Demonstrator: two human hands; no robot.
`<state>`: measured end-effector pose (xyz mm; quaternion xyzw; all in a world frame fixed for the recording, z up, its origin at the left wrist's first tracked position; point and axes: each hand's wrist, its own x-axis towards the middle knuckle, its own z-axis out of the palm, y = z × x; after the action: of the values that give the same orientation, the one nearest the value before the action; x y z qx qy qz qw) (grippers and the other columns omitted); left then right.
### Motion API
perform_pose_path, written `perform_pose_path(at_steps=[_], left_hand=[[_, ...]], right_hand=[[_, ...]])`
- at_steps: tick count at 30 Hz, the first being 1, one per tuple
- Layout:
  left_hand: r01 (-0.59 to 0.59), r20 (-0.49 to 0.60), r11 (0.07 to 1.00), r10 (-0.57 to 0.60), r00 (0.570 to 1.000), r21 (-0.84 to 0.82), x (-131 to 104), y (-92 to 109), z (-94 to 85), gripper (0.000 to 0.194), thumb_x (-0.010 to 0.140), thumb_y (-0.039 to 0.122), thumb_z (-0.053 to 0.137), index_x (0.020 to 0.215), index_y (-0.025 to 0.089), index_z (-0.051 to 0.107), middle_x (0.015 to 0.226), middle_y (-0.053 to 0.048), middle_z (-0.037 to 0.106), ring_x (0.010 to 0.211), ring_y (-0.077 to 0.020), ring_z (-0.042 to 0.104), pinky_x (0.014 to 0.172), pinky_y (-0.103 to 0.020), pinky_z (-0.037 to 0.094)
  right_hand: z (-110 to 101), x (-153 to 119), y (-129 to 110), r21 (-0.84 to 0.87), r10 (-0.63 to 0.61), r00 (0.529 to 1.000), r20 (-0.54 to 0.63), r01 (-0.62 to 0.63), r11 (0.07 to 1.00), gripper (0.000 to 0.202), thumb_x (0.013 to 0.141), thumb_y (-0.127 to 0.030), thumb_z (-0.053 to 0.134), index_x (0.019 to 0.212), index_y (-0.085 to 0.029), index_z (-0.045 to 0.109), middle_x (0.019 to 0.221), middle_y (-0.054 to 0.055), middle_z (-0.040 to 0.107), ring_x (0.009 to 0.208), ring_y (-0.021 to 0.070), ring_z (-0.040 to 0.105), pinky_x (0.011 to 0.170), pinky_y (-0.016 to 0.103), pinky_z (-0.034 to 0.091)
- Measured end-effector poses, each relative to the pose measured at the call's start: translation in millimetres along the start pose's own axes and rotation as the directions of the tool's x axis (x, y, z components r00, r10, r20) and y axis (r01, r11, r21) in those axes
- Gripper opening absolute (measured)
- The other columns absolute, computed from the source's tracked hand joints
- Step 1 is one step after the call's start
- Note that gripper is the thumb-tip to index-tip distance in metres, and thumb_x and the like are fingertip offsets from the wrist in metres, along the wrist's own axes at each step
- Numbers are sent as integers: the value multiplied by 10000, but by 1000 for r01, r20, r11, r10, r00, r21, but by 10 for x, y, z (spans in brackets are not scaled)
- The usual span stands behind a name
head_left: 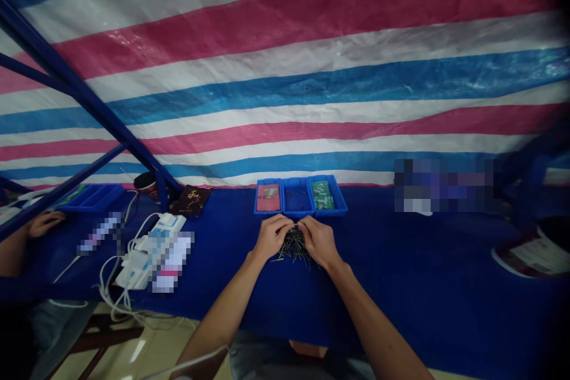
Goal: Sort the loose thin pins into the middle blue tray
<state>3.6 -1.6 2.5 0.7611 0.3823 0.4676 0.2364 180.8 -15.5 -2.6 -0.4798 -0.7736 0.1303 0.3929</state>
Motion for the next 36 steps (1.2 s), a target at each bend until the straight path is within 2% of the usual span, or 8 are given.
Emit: perform_pose_path(at_steps=[3, 6, 11, 13, 17, 23, 30, 36], left_hand=[[-3, 3, 1000, 3, 1000, 11, -6, -2, 2, 217, 960, 264, 573, 890, 166, 753, 841, -70, 699, 750, -157, 635, 748, -276, 511], [3, 8, 1000, -3, 1000, 14, -8, -3, 1, 208, 958, 257, 576, 889, 162, 749, 837, -69, 698, 740, -153, 629, 743, -273, 508], [33, -11, 999, -32, 999, 43, -6, -7, -14, 216, 956, 266, 577, 865, 152, 736, 796, -59, 686, 704, -145, 618, 698, -255, 494], [41, -14, 998, -41, 999, 52, -6, -11, -17, 206, 952, 261, 583, 864, 154, 735, 793, -55, 686, 703, -144, 619, 693, -254, 491], [35, -12, 998, -35, 999, 47, -7, -19, -12, 184, 942, 248, 599, 868, 161, 743, 794, -52, 691, 709, -147, 627, 704, -259, 494], [7, -27, 1000, -6, 1000, 25, 1, -11, -5, 182, 945, 232, 596, 873, 161, 747, 805, -57, 697, 725, -148, 635, 719, -265, 500], [-13, -33, 1000, 14, 999, 10, -5, 1, 4, 174, 936, 251, 617, 889, 170, 764, 819, -63, 712, 729, -155, 648, 729, -276, 518], [-18, -25, 1000, 19, 1000, 8, -13, -10, 11, 170, 926, 266, 636, 884, 174, 773, 830, -64, 721, 733, -153, 653, 723, -274, 520]], right_hand=[[10, -6, 1, -57, 17, 1000, -6, -18, 998, 380, 1044, -327, 356, 748, -206, 562, 674, 17, 617, 588, 147, 566, 602, 259, 347], [-2, -12, 10, -29, 27, 1000, -1, -27, 999, 415, 1048, -345, 351, 717, -204, 558, 653, 17, 614, 583, 142, 568, 605, 254, 355], [-44, -5, 8, 103, 0, 1000, -3, 0, 995, 222, 1018, -335, 453, 1058, -216, 636, 949, 47, 706, 780, 166, 656, 729, 259, 446], [-43, 2, 7, 122, -10, 1000, -14, 12, 992, 211, 1013, -305, 458, 1081, -227, 641, 983, 48, 707, 826, 175, 668, 761, 267, 464], [-24, 8, 18, 127, -17, 999, -38, 22, 992, 249, 1020, -265, 423, 994, -231, 669, 949, 45, 705, 828, 174, 671, 787, 269, 471], [-22, 1, 13, 44, -8, 999, -32, 9, 999, 263, 1028, -286, 406, 946, -210, 644, 878, 44, 679, 743, 157, 637, 706, 253, 420], [13, -6, 23, -28, 33, 998, -58, -35, 999, 414, 1033, -340, 389, 665, -198, 512, 596, -1, 558, 526, 123, 512, 586, 265, 306], [30, -8, 35, 0, 65, 994, -85, -65, 998, 488, 1035, -355, 376, 590, -189, 485, 525, -9, 525, 467, 102, 473, 553, 271, 263]])
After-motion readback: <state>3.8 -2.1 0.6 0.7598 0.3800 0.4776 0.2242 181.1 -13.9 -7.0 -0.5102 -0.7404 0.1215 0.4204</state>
